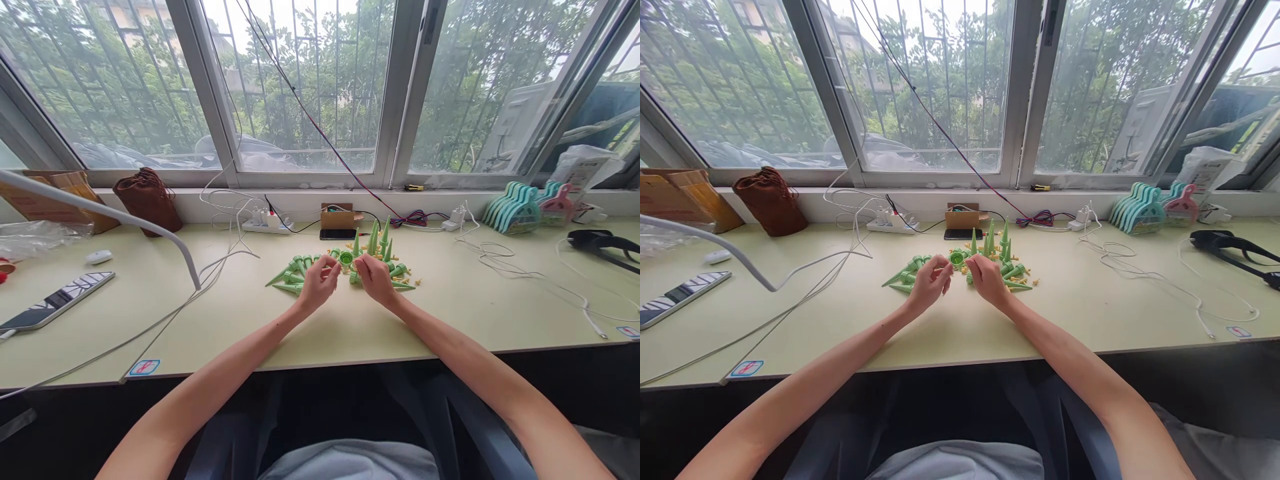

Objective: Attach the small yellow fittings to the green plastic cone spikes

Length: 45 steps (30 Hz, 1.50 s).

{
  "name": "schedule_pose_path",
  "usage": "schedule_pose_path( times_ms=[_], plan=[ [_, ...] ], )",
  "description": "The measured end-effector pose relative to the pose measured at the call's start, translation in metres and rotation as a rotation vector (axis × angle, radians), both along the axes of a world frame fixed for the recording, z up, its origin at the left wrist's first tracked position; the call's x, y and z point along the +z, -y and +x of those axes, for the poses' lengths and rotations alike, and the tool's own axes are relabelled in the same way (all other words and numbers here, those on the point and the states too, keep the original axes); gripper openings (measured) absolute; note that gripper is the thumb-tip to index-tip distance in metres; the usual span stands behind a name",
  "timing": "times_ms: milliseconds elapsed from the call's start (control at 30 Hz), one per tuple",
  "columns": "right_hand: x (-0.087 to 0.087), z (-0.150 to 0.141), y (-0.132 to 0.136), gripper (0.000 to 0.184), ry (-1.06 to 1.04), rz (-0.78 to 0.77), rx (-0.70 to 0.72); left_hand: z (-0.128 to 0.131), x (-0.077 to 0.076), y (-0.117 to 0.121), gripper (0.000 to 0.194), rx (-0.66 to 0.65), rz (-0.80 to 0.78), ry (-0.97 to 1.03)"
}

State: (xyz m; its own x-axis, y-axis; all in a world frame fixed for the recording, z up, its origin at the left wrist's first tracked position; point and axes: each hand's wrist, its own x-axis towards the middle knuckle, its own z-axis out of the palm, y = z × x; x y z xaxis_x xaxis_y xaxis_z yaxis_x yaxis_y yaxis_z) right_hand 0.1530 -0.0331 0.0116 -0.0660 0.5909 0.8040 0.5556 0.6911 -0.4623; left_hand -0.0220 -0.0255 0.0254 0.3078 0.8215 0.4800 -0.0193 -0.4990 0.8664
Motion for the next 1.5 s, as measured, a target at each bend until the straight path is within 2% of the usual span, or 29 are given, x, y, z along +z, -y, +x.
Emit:
schedule_pose_path(
  times_ms=[133, 233, 433, 600, 700, 867, 1033, 1133, 1267, 1367, 1500],
  plan=[
    [0.0019, 0.0002, 0.0009, 0.035, 0.031, 0.020, 0.013, -0.0004, 0.0041, -0.0011, 0.058, -0.119, -0.232, 0.037],
    [0.0018, -0.0003, 0.0014, 0.033, 0.086, 0.032, 0.052, -0.0017, 0.0040, -0.0021, 0.066, -0.204, -0.357, 0.039],
    [-0.0011, 0.0009, -0.0005, 0.034, 0.104, 0.000, 0.060, -0.0040, 0.0021, -0.0026, 0.062, -0.258, -0.381, 0.026],
    [-0.0040, 0.0039, -0.0032, 0.039, 0.113, -0.045, 0.021, -0.0054, 0.0029, -0.0010, 0.045, -0.294, -0.294, -0.017],
    [-0.0038, 0.0050, -0.0034, 0.041, 0.122, -0.064, 0.005, -0.0063, 0.0033, -0.0004, 0.039, -0.272, -0.191, -0.080],
    [-0.0018, 0.0054, -0.0032, 0.043, 0.119, -0.058, 0.013, -0.0078, -0.0005, -0.0031, 0.039, -0.209, -0.028, -0.166],
    [-0.0028, 0.0040, -0.0039, 0.043, 0.130, -0.066, 0.021, -0.0085, -0.0055, -0.0060, 0.031, -0.046, 0.208, -0.253],
    [-0.0037, 0.0030, -0.0042, 0.044, 0.119, -0.077, 0.020, -0.0080, -0.0049, -0.0045, 0.028, -0.004, 0.279, -0.287],
    [-0.0044, 0.0024, -0.0052, 0.045, 0.094, -0.088, 0.007, -0.0046, -0.0036, -0.0009, 0.028, 0.038, 0.251, -0.262],
    [-0.0041, 0.0028, -0.0059, 0.043, 0.068, -0.082, -0.010, -0.0020, -0.0035, 0.0001, 0.035, 0.087, 0.134, -0.189],
    [-0.0014, 0.0036, -0.0052, 0.041, 0.048, -0.075, -0.017, -0.0022, -0.0014, -0.0005, 0.034, 0.103, -0.024, -0.146]
  ],
)
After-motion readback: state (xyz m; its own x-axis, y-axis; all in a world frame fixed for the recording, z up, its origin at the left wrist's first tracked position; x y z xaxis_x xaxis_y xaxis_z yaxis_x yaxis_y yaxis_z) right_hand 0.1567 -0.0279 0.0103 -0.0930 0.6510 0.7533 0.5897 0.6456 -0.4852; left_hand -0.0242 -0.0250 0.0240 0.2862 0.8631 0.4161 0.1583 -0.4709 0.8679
